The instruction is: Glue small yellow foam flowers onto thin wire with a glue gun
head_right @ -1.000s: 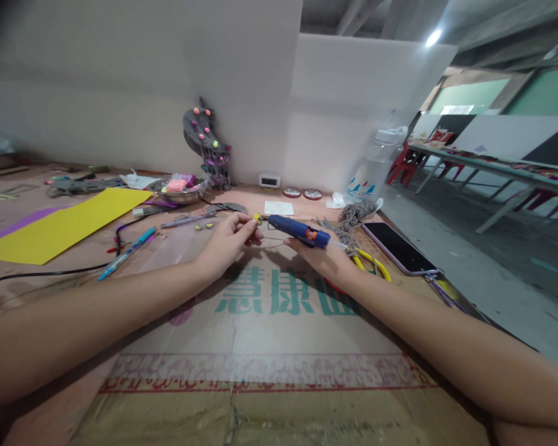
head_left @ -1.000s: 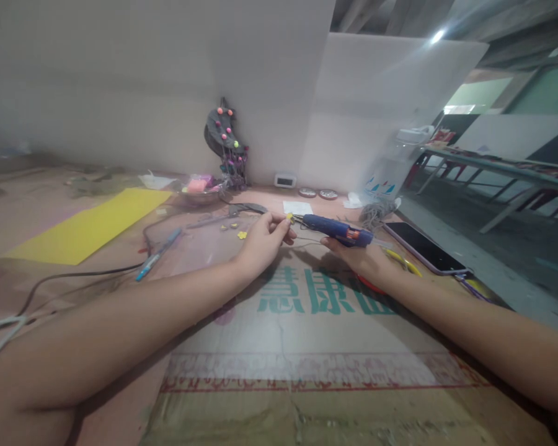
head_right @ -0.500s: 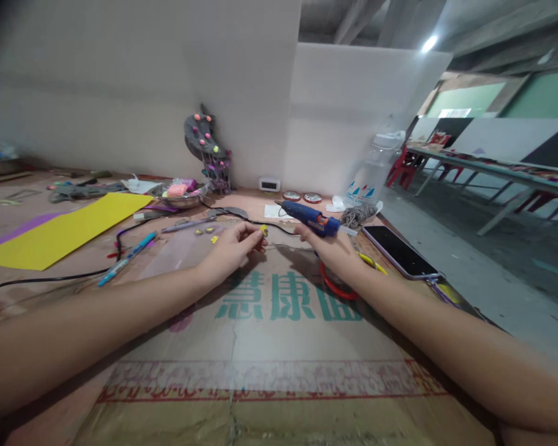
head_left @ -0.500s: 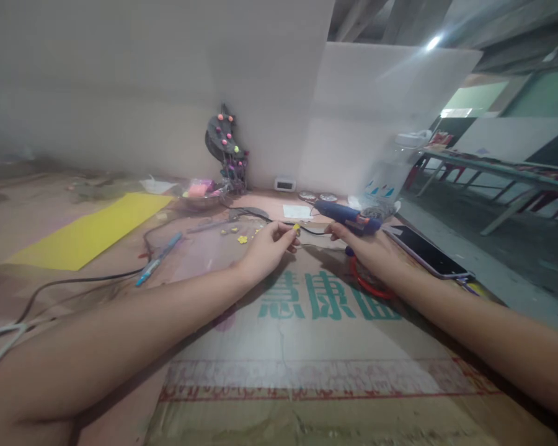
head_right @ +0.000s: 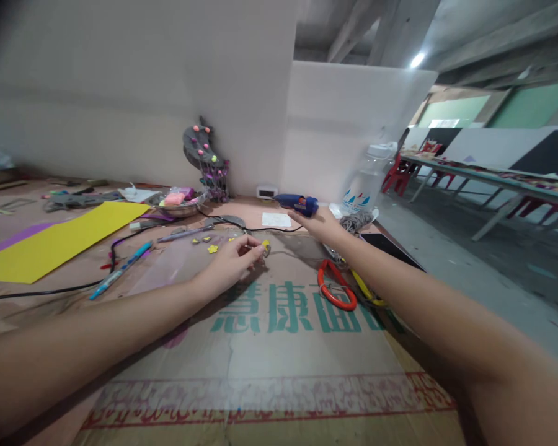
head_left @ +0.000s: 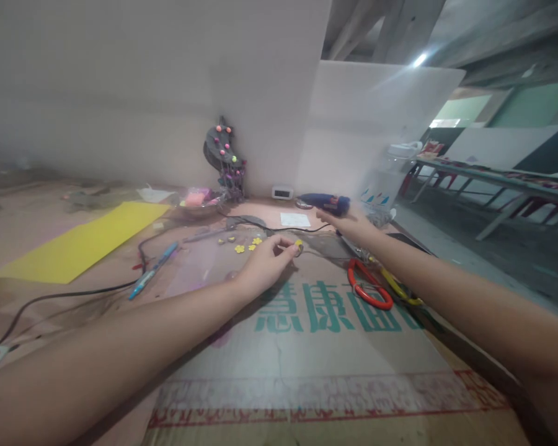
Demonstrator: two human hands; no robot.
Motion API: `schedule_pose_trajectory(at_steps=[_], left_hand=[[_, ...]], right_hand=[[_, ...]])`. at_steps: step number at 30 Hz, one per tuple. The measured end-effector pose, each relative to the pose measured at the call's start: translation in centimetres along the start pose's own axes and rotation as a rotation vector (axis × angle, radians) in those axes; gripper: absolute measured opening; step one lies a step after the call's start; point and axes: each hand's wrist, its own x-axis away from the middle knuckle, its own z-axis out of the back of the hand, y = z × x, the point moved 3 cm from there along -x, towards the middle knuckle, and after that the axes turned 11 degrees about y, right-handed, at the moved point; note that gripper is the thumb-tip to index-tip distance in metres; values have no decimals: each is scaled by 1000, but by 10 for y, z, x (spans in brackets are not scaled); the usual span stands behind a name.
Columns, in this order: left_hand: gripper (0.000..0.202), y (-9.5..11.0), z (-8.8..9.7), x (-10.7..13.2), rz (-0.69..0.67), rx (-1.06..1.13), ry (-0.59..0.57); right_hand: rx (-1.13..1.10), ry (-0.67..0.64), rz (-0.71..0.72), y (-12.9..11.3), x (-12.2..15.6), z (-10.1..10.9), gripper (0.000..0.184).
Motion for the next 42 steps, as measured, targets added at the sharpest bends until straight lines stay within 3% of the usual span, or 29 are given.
schedule_pose_trajectory(at_steps=[4,10,14,18,23,29,34,36,39,42], left_hand=[[22,0,0,1,-6,-39,-17],[21,2,-2,3,-19,-27,-50],[20,3,-2,3,-30,-20,-63],[21,3,-2,3,-43,-38,-53],[23,2,-2,3,-35,-54,-61],[21,4,-2,4,-52,-48,-65],[22,7,-1,5,-55,-12,-60],[22,8,-1,5,-60,14,-44],[22,10,0,5,-91,21,-15],[20,14,3,6,-119,-18,31]], right_hand=[[221,-34,-181,32,-32,-21,32],[344,-128,-220,63,-43,-41,34],[422,-195,-185,72,-46,-40,39],[493,-257,-161,81,-47,-35,32],[571,-266,-124,88,-45,-30,33],[630,-225,-58,62,-33,-11,33],[577,-140,75,11,-1,7,26],[422,-96,125,-11,19,9,33],[60,-244,64,-34,50,2,47],[-149,-464,-37,-46,75,-10,43]])
